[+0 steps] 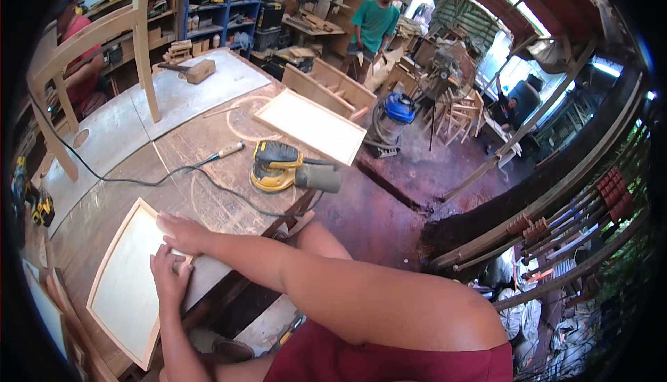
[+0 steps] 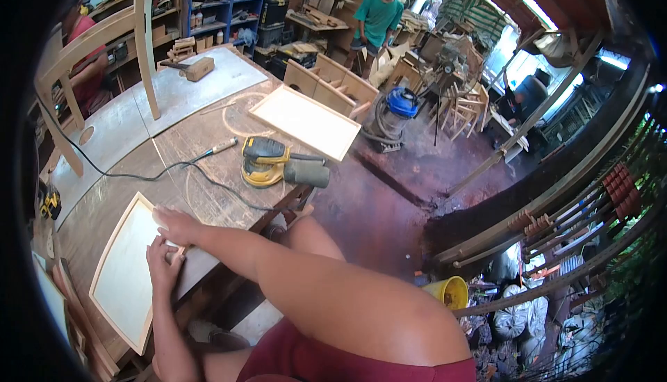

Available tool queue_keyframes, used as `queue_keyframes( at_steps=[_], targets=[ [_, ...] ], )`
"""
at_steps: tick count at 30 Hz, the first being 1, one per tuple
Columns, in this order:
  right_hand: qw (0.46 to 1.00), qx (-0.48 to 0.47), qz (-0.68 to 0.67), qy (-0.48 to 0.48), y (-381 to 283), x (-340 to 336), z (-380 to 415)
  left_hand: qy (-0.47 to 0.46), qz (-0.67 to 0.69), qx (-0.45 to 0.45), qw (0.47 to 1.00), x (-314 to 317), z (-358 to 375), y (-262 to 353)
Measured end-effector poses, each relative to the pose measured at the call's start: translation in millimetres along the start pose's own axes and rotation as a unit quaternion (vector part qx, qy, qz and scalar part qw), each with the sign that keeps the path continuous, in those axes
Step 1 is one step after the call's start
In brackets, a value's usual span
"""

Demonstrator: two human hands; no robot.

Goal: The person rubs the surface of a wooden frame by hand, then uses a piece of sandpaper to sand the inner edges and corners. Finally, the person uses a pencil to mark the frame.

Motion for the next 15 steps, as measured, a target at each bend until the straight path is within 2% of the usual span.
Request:
queue_keyframes(
  at_steps=[10, 15],
  targets=[
    [1.0, 0.03, -0.005, -0.009, 1.3, 0.3, 1.1, -0.012, 0.029, 0.015, 0.999, 1.1, 1.1, -6.8],
    [1.0, 0.012, -0.01, 0.018, 0.3, 1.3, 1.6, -0.013, 0.012, -0.002, 1.0, 2.0, 0.3, -6.9]
  ],
)
Point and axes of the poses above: each hand's wrist, its own z-axis away from the middle knuckle, its own x-axis out of the palm, y = z × x, the point moved 3 cm from there along -z, towards the middle knuckle, and after that the axes turned 6 degrees about -x, right-handed, at the moved point
